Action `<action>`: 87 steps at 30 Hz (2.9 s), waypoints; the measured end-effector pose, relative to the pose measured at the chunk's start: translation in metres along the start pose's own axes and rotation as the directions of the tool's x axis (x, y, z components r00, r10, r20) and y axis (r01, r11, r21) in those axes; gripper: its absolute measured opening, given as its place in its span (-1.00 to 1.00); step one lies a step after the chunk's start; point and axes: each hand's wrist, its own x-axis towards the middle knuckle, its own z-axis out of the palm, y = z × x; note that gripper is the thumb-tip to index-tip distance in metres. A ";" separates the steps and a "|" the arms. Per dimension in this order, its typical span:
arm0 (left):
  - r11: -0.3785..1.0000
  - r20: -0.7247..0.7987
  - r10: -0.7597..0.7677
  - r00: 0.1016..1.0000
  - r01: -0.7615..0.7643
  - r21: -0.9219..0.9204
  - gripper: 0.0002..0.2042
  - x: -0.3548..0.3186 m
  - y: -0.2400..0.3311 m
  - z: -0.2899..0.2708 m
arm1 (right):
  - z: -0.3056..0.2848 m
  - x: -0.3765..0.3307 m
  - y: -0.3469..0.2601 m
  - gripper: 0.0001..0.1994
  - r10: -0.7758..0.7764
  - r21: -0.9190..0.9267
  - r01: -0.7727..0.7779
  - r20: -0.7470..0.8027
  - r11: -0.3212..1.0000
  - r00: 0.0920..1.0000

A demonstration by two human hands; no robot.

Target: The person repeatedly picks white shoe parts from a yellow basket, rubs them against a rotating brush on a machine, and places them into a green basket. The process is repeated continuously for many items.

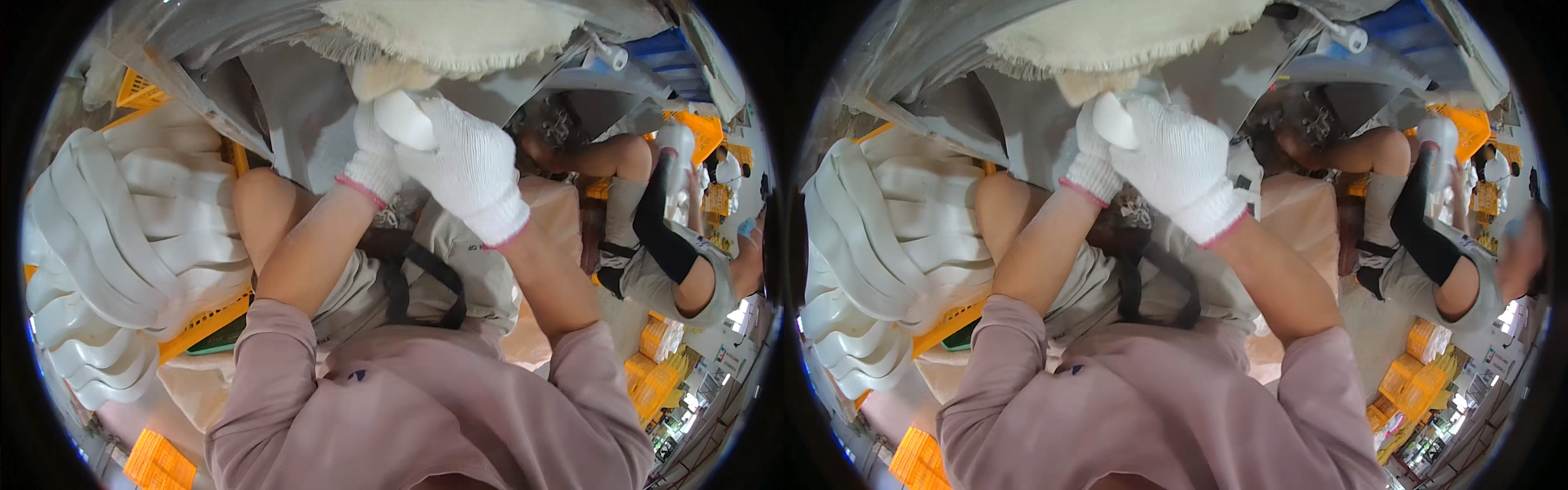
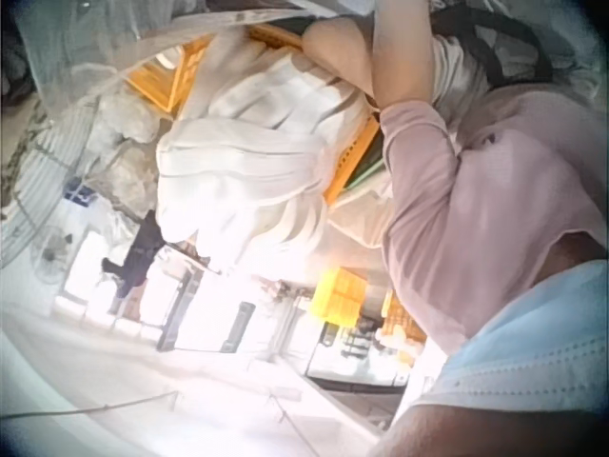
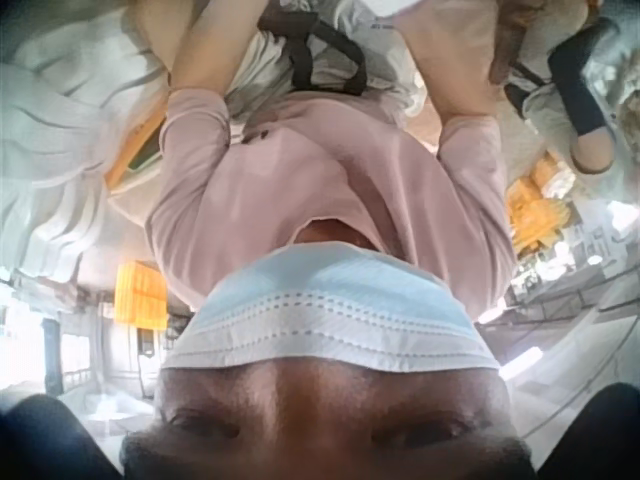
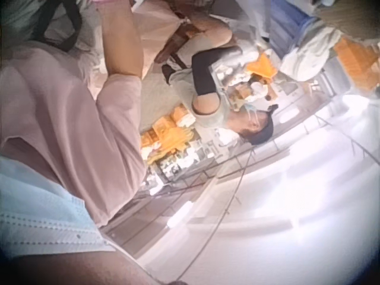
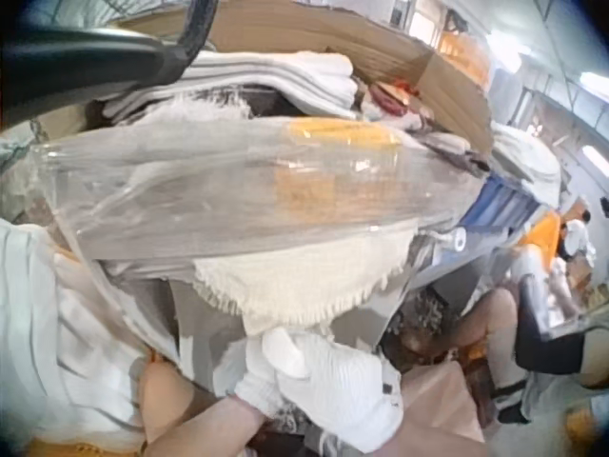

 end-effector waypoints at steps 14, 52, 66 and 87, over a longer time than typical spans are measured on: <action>0.849 -0.174 0.174 0.969 -0.057 0.526 -0.52 -0.021 0.027 -0.002 | 0.041 0.009 -0.012 -0.53 0.189 0.207 -0.140 -0.244 0.968 0.951; 0.749 0.187 -0.327 0.926 0.375 -0.546 0.02 -0.038 0.015 0.050 | -0.048 -0.055 -0.054 -0.56 0.087 -0.242 0.010 0.385 0.970 0.919; 0.288 0.073 0.156 0.985 -0.116 0.951 -0.52 -0.176 0.125 0.091 | -0.075 -0.283 0.093 -0.76 0.362 -0.345 -0.273 0.225 0.898 0.905; -0.563 -0.259 0.674 0.692 0.708 0.427 0.05 -0.193 0.437 0.083 | 0.097 0.066 -0.286 -0.12 -0.616 0.657 0.498 -0.063 0.566 0.785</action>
